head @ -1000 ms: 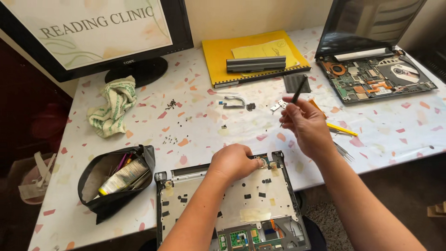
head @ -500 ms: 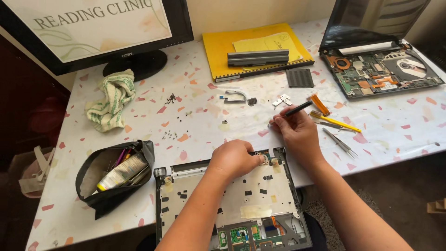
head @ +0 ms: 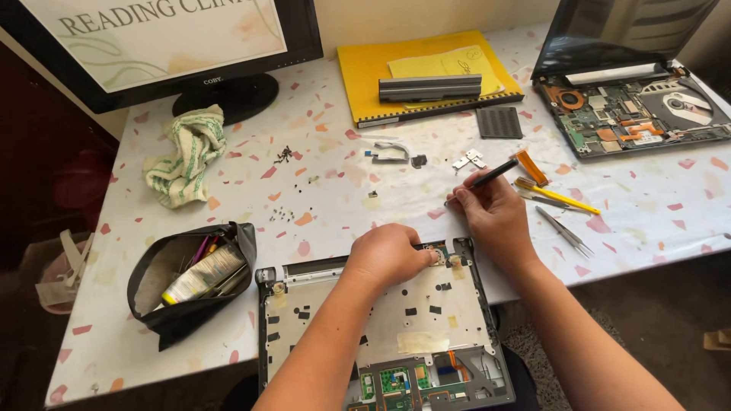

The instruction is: The person removes and handles various internal electronic components from a laptop chassis by hand and using a screwdriver.

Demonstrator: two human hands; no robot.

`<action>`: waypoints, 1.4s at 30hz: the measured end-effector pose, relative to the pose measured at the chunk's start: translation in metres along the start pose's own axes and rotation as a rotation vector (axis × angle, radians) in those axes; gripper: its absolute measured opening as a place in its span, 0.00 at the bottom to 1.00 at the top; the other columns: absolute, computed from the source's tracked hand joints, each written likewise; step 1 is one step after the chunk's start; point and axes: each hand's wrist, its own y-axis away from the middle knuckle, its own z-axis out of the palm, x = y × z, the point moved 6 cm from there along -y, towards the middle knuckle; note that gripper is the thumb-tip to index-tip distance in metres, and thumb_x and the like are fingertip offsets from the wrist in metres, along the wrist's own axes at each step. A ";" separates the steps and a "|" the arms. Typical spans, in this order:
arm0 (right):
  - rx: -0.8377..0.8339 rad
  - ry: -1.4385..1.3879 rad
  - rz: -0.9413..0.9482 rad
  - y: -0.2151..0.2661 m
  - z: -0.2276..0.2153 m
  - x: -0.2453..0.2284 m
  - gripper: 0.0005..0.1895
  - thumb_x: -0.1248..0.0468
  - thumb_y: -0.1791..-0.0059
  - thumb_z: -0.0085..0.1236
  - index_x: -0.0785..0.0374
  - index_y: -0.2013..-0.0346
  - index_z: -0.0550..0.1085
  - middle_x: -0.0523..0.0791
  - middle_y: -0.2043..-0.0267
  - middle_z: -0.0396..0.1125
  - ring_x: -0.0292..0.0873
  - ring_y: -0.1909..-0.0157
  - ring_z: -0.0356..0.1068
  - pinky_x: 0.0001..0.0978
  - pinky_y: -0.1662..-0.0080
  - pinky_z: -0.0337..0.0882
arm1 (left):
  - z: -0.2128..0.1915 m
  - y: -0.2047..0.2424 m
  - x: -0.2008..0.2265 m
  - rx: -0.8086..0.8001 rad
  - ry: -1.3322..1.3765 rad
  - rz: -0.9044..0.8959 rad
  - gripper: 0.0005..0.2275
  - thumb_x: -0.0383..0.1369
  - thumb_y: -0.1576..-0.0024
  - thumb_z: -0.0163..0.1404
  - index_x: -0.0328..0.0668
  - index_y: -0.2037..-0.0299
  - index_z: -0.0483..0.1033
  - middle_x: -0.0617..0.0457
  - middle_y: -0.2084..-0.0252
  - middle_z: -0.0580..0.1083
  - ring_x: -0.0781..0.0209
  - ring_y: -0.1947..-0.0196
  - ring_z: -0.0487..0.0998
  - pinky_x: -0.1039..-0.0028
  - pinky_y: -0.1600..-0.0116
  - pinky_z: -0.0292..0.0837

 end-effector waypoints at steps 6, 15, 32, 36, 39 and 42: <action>-0.010 0.072 -0.052 0.003 0.002 -0.007 0.05 0.74 0.46 0.56 0.67 0.56 0.70 0.53 0.62 0.72 0.43 0.57 0.76 0.32 0.51 0.81 | 0.002 -0.002 -0.001 0.001 0.006 0.002 0.17 0.48 0.45 0.52 0.53 0.52 0.84 0.49 0.55 0.81 0.42 0.42 0.77 0.50 0.37 0.67; -0.007 0.017 -0.074 0.002 -0.002 -0.004 0.06 0.74 0.45 0.55 0.66 0.55 0.69 0.50 0.62 0.72 0.39 0.59 0.75 0.28 0.52 0.81 | 0.000 0.000 0.000 0.008 0.005 0.001 0.17 0.47 0.45 0.52 0.52 0.52 0.84 0.49 0.55 0.81 0.42 0.41 0.77 0.49 0.37 0.67; -0.071 -0.011 -0.196 0.055 -0.010 -0.063 0.07 0.77 0.47 0.57 0.71 0.57 0.69 0.53 0.62 0.73 0.43 0.58 0.78 0.37 0.50 0.82 | 0.003 -0.003 0.000 0.014 0.015 0.009 0.16 0.47 0.46 0.52 0.53 0.53 0.85 0.49 0.56 0.82 0.38 0.38 0.74 0.48 0.37 0.68; -0.076 0.022 -0.225 0.071 -0.013 -0.063 0.08 0.77 0.49 0.60 0.72 0.58 0.70 0.54 0.63 0.74 0.43 0.60 0.78 0.37 0.51 0.82 | 0.001 0.005 0.004 0.037 0.015 0.007 0.15 0.45 0.46 0.52 0.52 0.55 0.85 0.50 0.59 0.82 0.40 0.42 0.78 0.49 0.38 0.69; -0.070 0.042 -0.219 0.077 -0.016 -0.060 0.07 0.76 0.49 0.60 0.70 0.59 0.71 0.52 0.62 0.75 0.39 0.60 0.78 0.33 0.53 0.81 | -0.005 0.009 0.007 0.078 0.020 0.024 0.14 0.43 0.44 0.52 0.50 0.54 0.85 0.49 0.61 0.82 0.41 0.45 0.79 0.50 0.39 0.71; -0.058 0.037 -0.184 0.082 -0.015 -0.053 0.07 0.74 0.49 0.61 0.69 0.58 0.71 0.51 0.63 0.75 0.39 0.62 0.77 0.30 0.55 0.81 | -0.004 0.007 0.007 0.122 0.046 0.052 0.15 0.43 0.45 0.53 0.47 0.54 0.84 0.48 0.60 0.82 0.44 0.47 0.80 0.50 0.40 0.71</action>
